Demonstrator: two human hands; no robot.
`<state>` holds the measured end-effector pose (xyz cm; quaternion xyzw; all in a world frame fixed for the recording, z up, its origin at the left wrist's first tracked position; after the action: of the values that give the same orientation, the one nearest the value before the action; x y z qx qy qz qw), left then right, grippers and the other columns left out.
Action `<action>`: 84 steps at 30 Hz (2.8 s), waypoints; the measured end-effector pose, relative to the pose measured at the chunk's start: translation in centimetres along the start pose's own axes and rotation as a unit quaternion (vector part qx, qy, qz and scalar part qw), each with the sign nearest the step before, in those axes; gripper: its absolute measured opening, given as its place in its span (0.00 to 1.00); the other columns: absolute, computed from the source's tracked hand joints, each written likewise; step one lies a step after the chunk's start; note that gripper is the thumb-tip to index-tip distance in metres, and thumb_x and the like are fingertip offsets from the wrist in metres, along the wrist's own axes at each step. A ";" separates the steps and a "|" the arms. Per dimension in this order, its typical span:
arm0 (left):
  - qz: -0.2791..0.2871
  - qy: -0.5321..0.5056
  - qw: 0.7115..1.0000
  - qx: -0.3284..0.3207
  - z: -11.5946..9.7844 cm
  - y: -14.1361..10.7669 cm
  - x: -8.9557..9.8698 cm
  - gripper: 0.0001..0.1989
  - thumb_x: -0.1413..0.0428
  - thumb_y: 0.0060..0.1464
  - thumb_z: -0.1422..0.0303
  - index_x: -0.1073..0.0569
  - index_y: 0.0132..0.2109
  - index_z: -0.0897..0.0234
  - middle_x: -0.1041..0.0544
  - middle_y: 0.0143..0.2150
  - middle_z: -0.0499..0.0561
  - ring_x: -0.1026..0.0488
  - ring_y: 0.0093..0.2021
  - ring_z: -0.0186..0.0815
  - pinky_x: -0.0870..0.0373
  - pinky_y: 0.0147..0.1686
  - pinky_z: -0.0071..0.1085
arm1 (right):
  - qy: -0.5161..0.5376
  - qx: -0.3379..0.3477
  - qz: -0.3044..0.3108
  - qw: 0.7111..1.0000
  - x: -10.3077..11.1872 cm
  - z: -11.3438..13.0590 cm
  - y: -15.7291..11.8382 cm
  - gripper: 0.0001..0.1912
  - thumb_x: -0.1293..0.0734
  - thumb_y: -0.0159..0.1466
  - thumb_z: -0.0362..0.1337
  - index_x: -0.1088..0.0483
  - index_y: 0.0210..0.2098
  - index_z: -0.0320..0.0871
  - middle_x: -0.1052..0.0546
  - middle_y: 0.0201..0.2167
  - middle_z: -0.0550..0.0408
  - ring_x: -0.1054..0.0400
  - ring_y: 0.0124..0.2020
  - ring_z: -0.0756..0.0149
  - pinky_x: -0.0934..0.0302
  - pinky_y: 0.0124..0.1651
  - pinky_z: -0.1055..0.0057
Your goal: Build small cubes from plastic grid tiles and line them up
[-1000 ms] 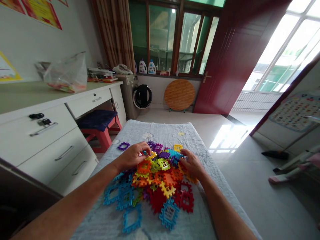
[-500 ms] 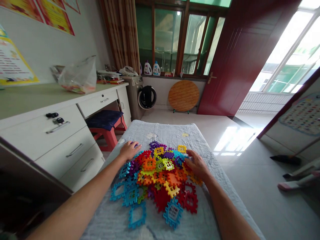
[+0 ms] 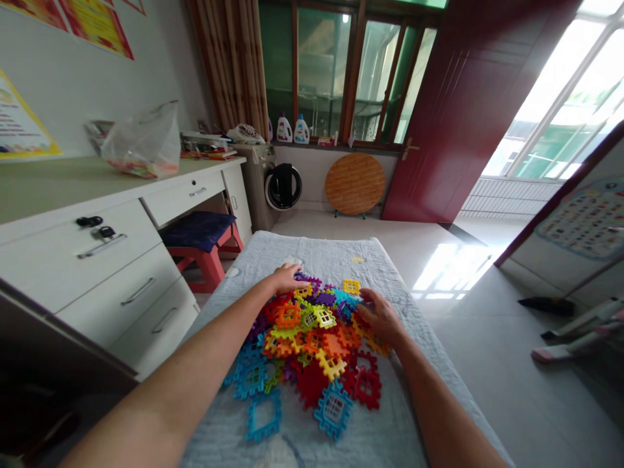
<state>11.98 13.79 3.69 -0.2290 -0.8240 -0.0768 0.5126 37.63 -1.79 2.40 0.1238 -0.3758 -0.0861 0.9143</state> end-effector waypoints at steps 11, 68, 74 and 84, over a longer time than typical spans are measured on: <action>0.054 -0.086 0.994 -0.043 -2.2 -1.1 -0.3 0.20 0.41 0.35 0.69 0.30 0.41 0.66 0.28 0.29 0.46 0.29 0.28 0.35 0.34 0.27 0.27 | -0.021 0.024 -0.005 0.999 0.0 -0.1 0.0 0.18 0.35 0.59 0.40 0.32 0.49 0.43 0.24 0.44 0.48 0.30 0.45 0.57 0.38 0.50 0.57; -0.128 0.106 0.957 -0.240 -9.2 -20.5 -5.4 0.38 0.39 0.44 0.51 0.38 0.62 0.54 0.48 0.68 0.59 0.56 0.67 0.60 0.49 0.60 0.61 | 0.002 0.172 0.090 0.981 -3.6 8.9 -1.4 0.31 0.36 0.54 0.27 0.39 0.56 0.47 0.35 0.49 0.50 0.37 0.49 0.60 0.40 0.53 0.61; -0.172 0.104 0.955 -0.218 -7.9 -20.2 -4.9 0.26 0.43 0.51 0.52 0.30 0.54 0.59 0.38 0.61 0.59 0.45 0.62 0.53 0.46 0.61 0.52 | 0.052 0.200 0.071 0.976 -2.4 10.1 -1.9 0.21 0.40 0.55 0.24 0.32 0.45 0.48 0.33 0.40 0.54 0.37 0.43 0.63 0.39 0.49 0.64; -0.276 0.046 0.940 -0.196 -6.8 -20.7 -3.1 0.13 0.44 0.50 0.65 0.28 0.44 0.60 0.27 0.48 0.55 0.35 0.52 0.46 0.44 0.59 0.49 | 0.119 0.197 -0.033 0.973 -0.9 11.9 -2.7 0.14 0.42 0.53 0.24 0.33 0.34 0.45 0.33 0.36 0.54 0.37 0.39 0.65 0.39 0.43 0.67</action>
<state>9.20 -7.86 6.38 -0.0850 -0.7993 -0.3852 0.4534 28.44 -6.05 9.19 0.3233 -0.2700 -0.0256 0.9066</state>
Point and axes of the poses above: each hand's wrist, its own y-axis towards the middle knuckle, its own x-axis out of the back of the hand, z = x × y, the point moved 5 cm from there along y, towards the middle knuckle
